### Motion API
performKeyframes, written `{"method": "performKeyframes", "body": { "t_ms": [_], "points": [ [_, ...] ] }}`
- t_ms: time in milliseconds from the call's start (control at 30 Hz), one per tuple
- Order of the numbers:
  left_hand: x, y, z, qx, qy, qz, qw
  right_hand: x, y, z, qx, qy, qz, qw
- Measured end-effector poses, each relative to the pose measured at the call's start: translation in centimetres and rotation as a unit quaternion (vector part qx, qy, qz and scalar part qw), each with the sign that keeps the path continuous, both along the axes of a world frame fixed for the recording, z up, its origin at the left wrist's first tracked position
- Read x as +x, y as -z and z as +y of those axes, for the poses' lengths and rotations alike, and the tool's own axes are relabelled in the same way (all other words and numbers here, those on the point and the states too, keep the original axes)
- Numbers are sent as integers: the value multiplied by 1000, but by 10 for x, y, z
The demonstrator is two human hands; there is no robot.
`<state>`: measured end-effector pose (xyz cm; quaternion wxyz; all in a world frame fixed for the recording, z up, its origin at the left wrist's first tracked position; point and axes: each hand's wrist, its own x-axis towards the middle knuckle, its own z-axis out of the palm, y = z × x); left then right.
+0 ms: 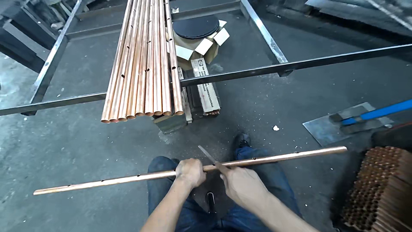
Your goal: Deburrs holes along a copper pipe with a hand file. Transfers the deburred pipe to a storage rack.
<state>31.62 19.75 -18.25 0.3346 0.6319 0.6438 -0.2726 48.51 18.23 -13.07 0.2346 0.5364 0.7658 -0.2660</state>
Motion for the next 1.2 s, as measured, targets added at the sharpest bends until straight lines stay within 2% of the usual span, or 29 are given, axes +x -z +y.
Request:
{"method": "performKeyframes", "body": {
  "t_ms": [67, 200, 233, 300, 400, 500, 600, 667, 733, 800, 867, 933, 1067, 1200],
  "points": [
    [-2, -1, -9, 25, 24, -1, 999, 1, -8, 11, -14, 6, 0, 1000],
    [-14, 1, -24, 47, 44, -5, 998, 53, -18, -25, 139, 38, 85, 986],
    [-20, 2, -27, 62, 50, -3, 997, 68, -24, -34, 146, 49, 88, 984],
    [-41, 12, -40, 151, 60, -3, 987, 94, -32, -46, 114, 72, 81, 988],
    [-79, 30, -60, 314, 77, 4, 946, 119, -24, -60, 94, 82, 64, 990],
    [-94, 37, -70, 382, 87, 41, 919, 119, -9, -70, 94, 71, 69, 991],
    [-68, 19, -66, 323, 62, 39, 943, 115, 7, -76, 89, 73, 72, 991],
    [-35, 6, -54, 278, 48, -9, 959, 114, 9, -76, 88, 74, 70, 991],
    [1, -2, -39, 181, 34, -48, 982, 114, 11, -76, 94, 69, 65, 991],
    [26, -6, -20, 66, 19, -42, 997, 114, 12, -76, 98, 68, 62, 991],
    [35, -12, -6, -22, 5, -16, 1000, 115, 9, -73, 97, 67, 58, 991],
    [30, -15, 1, -69, 2, 1, 998, 114, 1, -68, 91, 62, 71, 991],
    [12, -10, -3, -35, 8, 32, 999, 112, -10, -71, 106, 47, 106, 988],
    [18, 0, -18, 43, -27, 47, 998, 115, -28, -69, 31, 96, 126, 987]
  ]
}}
